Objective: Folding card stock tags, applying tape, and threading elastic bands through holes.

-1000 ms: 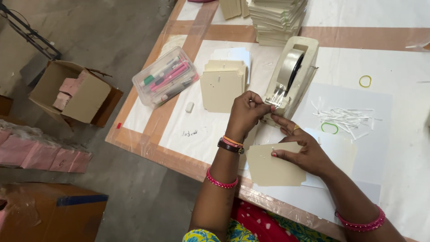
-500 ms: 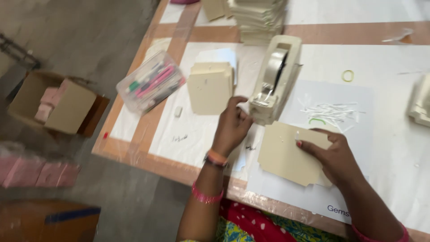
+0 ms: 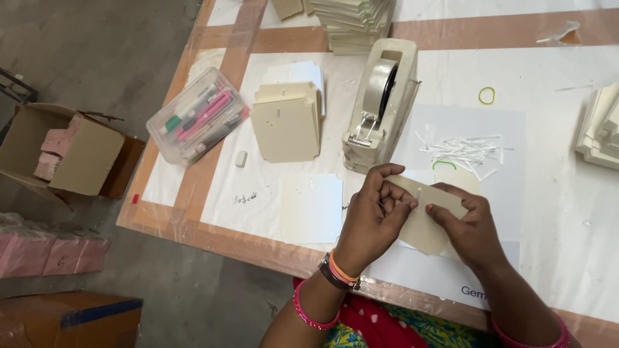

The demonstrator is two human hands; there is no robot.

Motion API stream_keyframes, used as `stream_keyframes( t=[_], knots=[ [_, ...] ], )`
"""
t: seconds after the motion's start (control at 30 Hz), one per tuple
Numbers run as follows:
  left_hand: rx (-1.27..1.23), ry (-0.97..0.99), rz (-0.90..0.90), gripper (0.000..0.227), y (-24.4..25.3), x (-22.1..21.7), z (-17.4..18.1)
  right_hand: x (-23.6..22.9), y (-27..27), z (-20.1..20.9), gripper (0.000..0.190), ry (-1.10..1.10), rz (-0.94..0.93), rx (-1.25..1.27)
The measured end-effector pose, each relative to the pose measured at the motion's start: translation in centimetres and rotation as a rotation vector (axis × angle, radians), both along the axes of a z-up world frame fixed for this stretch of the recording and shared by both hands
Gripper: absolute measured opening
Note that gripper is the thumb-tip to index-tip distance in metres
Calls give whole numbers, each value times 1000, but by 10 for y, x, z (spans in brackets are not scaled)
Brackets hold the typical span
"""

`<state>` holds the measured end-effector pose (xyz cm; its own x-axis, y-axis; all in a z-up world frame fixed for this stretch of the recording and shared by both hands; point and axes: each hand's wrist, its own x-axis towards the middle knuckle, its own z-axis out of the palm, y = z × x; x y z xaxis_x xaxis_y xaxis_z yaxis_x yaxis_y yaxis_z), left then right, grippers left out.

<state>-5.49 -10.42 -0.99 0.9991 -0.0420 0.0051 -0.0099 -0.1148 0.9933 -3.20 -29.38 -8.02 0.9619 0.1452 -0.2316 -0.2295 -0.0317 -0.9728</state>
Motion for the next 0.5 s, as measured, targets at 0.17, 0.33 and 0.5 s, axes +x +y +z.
stream_keyframes(
  t=[0.17, 0.33, 0.5],
  knots=[
    [38, -12, 66, 48, -5, 4, 1, -5, 3, 5, 25, -133, 66, -79],
    [97, 8, 120, 49, -5, 6, 4, -11, 11, 22, 25, -498, 127, -222],
    [222, -4, 142, 57, 4, 6, -1, -15, 14, 26, 25, -390, 164, -205]
  ],
)
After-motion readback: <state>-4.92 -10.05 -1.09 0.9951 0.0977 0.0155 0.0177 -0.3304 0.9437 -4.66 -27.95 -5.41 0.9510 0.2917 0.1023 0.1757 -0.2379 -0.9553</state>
